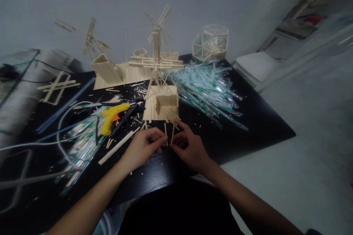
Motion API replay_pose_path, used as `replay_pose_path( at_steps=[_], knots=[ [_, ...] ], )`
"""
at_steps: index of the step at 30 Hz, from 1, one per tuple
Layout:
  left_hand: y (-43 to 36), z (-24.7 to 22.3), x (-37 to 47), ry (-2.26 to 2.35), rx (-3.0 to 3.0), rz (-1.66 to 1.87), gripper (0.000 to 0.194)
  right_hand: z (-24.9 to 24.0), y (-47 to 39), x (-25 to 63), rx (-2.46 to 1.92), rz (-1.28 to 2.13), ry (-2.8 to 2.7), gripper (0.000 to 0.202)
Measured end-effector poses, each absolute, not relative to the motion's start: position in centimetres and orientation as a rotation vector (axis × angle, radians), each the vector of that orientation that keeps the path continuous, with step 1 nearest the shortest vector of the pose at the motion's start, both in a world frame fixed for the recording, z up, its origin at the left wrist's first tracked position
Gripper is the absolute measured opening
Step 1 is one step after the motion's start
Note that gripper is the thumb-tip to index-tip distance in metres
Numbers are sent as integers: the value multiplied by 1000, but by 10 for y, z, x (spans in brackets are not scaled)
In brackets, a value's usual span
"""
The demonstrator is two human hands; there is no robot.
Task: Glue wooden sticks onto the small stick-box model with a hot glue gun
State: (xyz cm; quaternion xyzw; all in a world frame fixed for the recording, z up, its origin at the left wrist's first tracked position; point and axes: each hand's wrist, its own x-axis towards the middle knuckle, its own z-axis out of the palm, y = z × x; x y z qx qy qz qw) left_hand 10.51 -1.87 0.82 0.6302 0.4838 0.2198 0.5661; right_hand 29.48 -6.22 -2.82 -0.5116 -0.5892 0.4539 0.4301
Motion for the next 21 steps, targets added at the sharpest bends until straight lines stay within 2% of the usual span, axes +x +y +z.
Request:
replay_pose_path(
  at_steps=[21],
  knots=[
    [-23,1,112,1216,1672,544,27,-28,-63,295,-1267,1081,-1546,76]
  ],
)
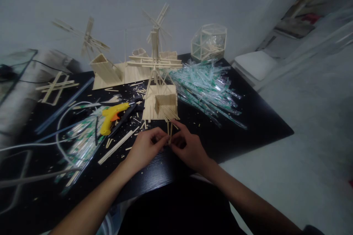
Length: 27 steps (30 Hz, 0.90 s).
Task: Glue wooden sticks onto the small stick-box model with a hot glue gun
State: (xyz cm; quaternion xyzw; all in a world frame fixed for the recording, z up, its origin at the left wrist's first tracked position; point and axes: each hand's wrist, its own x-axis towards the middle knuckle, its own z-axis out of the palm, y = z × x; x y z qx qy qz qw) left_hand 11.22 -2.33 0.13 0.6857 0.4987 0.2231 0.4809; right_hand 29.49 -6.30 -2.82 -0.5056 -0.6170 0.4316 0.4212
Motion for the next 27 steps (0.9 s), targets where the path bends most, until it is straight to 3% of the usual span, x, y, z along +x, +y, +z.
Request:
replay_pose_path(
  at_steps=[27],
  knots=[
    [-25,4,112,1227,1766,528,29,-32,-64,295,-1220,1082,-1586,79]
  ],
)
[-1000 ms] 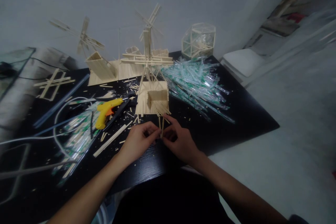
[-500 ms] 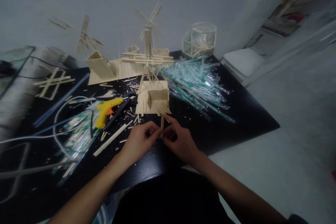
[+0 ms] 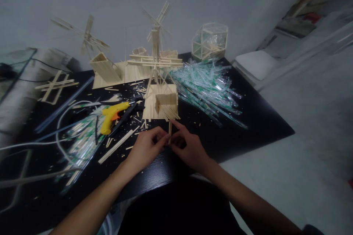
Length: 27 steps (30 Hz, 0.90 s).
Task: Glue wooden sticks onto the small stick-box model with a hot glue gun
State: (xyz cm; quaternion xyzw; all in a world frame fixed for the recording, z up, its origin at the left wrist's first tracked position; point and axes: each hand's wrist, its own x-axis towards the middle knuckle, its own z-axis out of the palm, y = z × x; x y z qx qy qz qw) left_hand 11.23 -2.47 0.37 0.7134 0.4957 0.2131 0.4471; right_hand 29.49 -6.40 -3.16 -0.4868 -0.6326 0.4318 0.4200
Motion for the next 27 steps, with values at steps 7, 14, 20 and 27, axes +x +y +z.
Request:
replay_pose_path(
  at_steps=[7,14,20,27],
  knots=[
    [-22,3,111,1152,1529,555,27,-30,-63,296,-1202,1169,-1515,86],
    [-21,7,111,1096,1454,524,30,-28,-62,298,-1175,1217,-1494,79],
    [-21,6,109,1079,1449,521,32,-28,-63,298,-1180,1234,-1480,79],
    [-21,6,110,1076,1477,516,33,-28,-63,299,-1169,1242,-1480,78]
  ],
)
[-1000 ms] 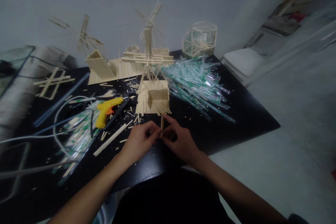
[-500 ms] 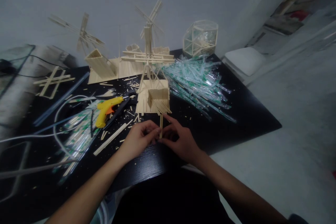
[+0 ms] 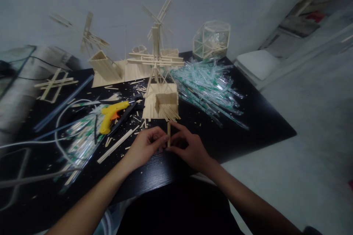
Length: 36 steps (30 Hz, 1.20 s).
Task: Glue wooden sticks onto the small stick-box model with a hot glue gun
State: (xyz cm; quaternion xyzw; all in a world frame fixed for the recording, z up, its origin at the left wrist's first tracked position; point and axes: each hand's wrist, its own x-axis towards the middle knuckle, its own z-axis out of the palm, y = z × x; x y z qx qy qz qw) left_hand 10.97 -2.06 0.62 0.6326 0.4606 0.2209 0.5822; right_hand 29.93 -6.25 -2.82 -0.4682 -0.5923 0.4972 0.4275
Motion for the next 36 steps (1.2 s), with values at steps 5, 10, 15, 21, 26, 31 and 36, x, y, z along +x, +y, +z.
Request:
replay_pose_path(
  at_steps=[5,10,15,21,26,31,36],
  knots=[
    [-13,14,99,1157,1542,569,31,-26,-64,300,-1164,1279,-1506,79],
    [-8,22,84,1174,1583,567,32,-19,-62,303,-1086,1353,-1678,79],
    [-13,29,73,1178,1636,494,32,-7,-56,308,-1022,1392,-1872,77],
    [-34,32,52,1256,1571,510,32,-3,-58,306,-1132,1453,-1683,42],
    [-61,19,47,1360,1481,536,35,-4,-64,300,-1216,1725,-1337,16],
    [-78,10,51,1452,1482,696,34,-7,-62,299,-1181,1932,-1121,34],
    [-80,9,53,1423,1466,738,33,-5,-59,298,-1139,1885,-1167,37]
  ],
)
